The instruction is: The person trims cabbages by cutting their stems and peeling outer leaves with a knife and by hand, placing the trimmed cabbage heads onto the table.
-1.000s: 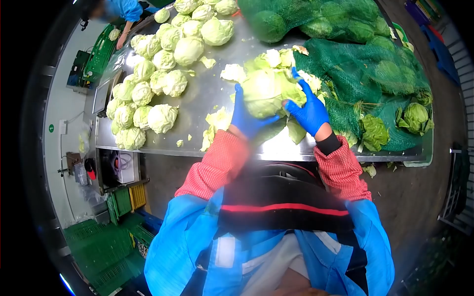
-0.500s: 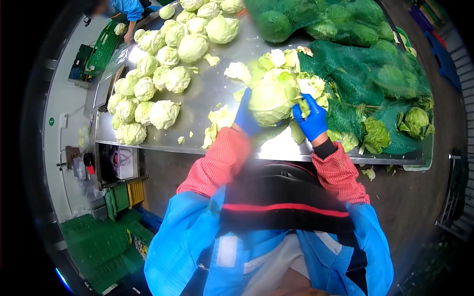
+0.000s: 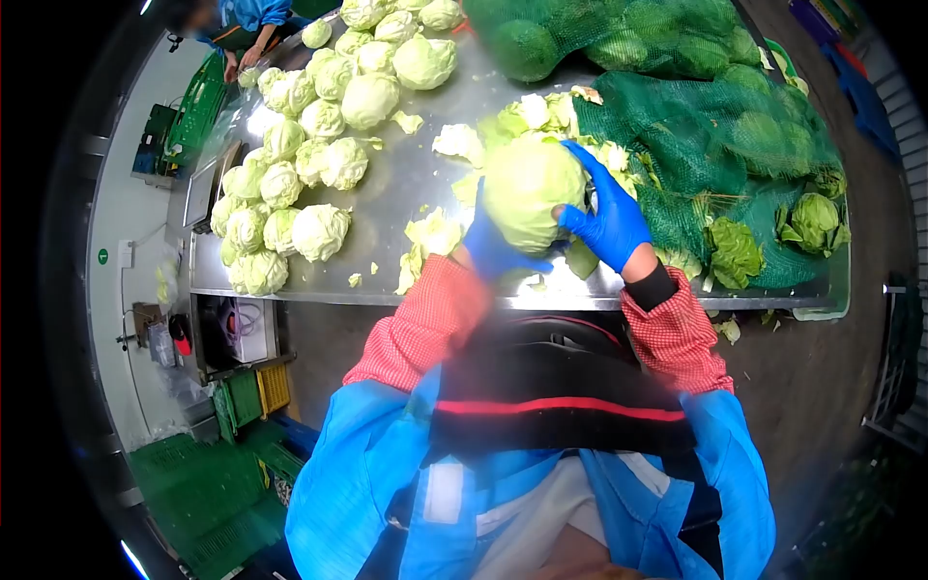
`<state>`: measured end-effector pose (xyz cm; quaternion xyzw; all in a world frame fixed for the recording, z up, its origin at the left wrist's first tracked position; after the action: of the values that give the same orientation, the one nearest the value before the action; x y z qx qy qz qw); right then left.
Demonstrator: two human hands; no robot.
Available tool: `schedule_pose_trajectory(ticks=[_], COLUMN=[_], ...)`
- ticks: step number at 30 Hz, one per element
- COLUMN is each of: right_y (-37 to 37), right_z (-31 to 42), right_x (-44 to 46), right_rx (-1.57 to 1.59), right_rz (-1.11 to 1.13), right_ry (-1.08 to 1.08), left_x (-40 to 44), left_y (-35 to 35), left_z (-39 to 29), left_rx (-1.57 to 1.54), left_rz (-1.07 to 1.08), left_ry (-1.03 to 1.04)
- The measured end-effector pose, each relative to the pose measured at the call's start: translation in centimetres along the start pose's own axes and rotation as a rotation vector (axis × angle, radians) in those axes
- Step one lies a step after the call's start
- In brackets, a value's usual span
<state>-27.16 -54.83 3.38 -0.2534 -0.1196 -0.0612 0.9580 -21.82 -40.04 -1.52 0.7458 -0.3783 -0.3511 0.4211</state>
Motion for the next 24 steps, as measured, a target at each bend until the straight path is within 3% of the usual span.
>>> schedule_pose_trajectory(ticks=[2, 4, 7, 8, 9, 12, 15, 17, 18, 20, 21, 22, 23, 24], right_y=[0.8, 1.8, 1.9, 2.0, 2.0, 1.5, 0.3, -0.6, -1.2, -0.7, -0.4, -0.2, 0.3, 0.7], right_z=[-1.8, -2.8, -2.3, -2.4, -2.2, -1.5, -3.8, -6.5, -7.9, -8.3, -7.8, -2.7, -2.1, -2.7], right_x=[-0.4, -0.9, -1.5, -1.7, -1.7, -1.8, -2.1, -2.6, -2.5, -2.0, -2.0, -1.5, -1.0, -0.5], right_rx=[0.113, 0.141, 0.157, 0.119, 0.080, 0.018, 0.217, 0.601, 0.590, 0.383, 0.278, 0.002, 0.022, 0.065], right_rz=[0.075, 0.090, -0.036, -0.165, -0.164, -0.192, -0.273, -0.364, -0.377, -0.314, -0.281, 0.082, 0.189, 0.140], right_ry=[0.240, 0.431, 0.282, 0.121, 0.127, 0.137, 0.202, 0.227, 0.319, 0.159, 0.083, 0.403, 0.455, 0.345], left_x=[-1.3, -1.5, -1.7, -1.6, -1.5, -0.9, -0.8, -0.7, -0.9, -0.7, -1.1, -1.6, -1.8, -1.9], left_y=[2.7, 3.4, 2.6, 2.0, 1.6, 0.8, 0.1, -2.8, -2.4, -2.6, -0.7, 1.2, 2.3, 3.2], left_z=[-1.1, -1.6, -1.7, -1.0, 0.0, 0.6, 0.9, 1.0, 0.7, -0.1, -0.1, -0.1, -0.9, -1.6], left_rx=[-0.118, 0.600, 0.894, 0.457, 0.021, 0.007, -0.053, -0.247, -0.342, 0.480, 0.141, -0.206, 0.162, 0.530], left_rz=[0.112, 0.067, 0.000, -0.027, -0.051, -0.087, -0.061, 0.153, 0.261, 0.091, 0.081, 0.024, 0.010, -0.002], left_ry=[0.010, 0.190, 0.291, 0.214, 0.136, 0.151, 0.130, 0.157, 0.168, 0.269, 0.154, 0.057, 0.108, 0.159])
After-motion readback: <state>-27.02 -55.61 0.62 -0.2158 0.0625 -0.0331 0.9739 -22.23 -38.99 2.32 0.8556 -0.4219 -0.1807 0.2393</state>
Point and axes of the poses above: each hand's wrist, its own x-axis towards the middle knuckle, its own y-axis out of the palm, z = x × y, the point moved 5 cm from there along x, towards the middle knuckle, and after that the axes turned 8 degrees about z, right-handed, at the moved point
